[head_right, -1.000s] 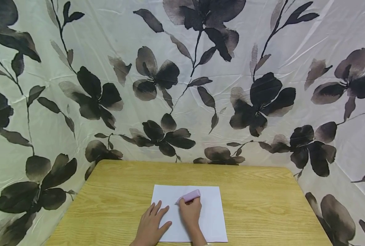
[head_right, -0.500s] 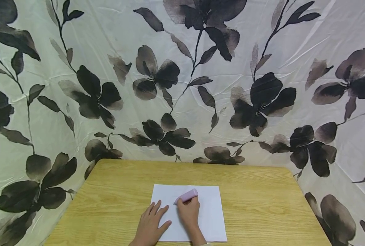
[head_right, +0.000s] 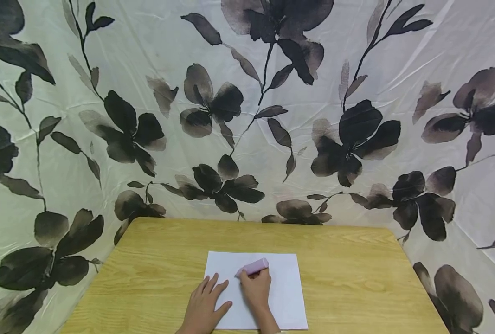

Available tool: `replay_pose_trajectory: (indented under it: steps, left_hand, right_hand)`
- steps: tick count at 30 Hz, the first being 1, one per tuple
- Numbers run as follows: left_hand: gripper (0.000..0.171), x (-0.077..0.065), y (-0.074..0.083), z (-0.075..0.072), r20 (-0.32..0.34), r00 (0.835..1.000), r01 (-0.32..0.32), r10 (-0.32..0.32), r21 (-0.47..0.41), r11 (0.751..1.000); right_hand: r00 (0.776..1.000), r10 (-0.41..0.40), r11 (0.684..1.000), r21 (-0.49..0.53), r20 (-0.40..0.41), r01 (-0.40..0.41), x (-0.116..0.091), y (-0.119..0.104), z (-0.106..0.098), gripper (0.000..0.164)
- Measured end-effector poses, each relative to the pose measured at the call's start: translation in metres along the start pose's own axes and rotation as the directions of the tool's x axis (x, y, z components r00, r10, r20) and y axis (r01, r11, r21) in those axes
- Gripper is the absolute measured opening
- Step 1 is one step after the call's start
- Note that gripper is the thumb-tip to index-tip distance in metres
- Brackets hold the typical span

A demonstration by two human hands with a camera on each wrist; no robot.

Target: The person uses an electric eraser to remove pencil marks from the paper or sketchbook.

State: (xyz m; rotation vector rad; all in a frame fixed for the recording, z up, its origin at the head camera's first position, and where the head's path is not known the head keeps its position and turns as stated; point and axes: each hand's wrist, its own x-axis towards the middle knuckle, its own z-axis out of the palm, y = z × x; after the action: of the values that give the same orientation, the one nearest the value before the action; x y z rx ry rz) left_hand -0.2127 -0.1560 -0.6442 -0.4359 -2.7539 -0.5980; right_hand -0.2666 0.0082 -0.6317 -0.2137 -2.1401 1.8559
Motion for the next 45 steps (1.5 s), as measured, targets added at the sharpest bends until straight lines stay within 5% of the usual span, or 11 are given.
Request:
replay_pose_trajectory:
  steps: [7,15,20,45]
  left_hand:
    - [0.053,0.0011,0.0015,-0.0018,0.037,0.999,0.021,-0.021,-0.002,1.0]
    - [0.05,0.0006,0.0012,0.0019,-0.061,0.998,-0.028,0.028,0.004,1.0]
    - [0.051,0.0004,-0.0003,0.0053,-0.058,0.998,-0.028,0.028,0.001,1.0]
    - [0.051,-0.0022,0.0026,-0.002,-0.043,0.999,-0.034,0.033,-0.007,0.999]
  right_hand:
    - [1.0,-0.022,0.999,0.024,-0.019,0.022,0.0017,0.0039,-0.0002,0.025]
    - [0.996,-0.025,0.999,0.032,-0.086,0.028,0.002,0.0051,-0.001,0.024]
    - [0.985,-0.041,0.999,-0.034,-0.165,0.036,0.0023,0.0069,-0.0026,0.027]
    - [0.995,-0.07,0.996,-0.068,-0.065,0.065,-0.0028,0.0048,-0.0008,0.031]
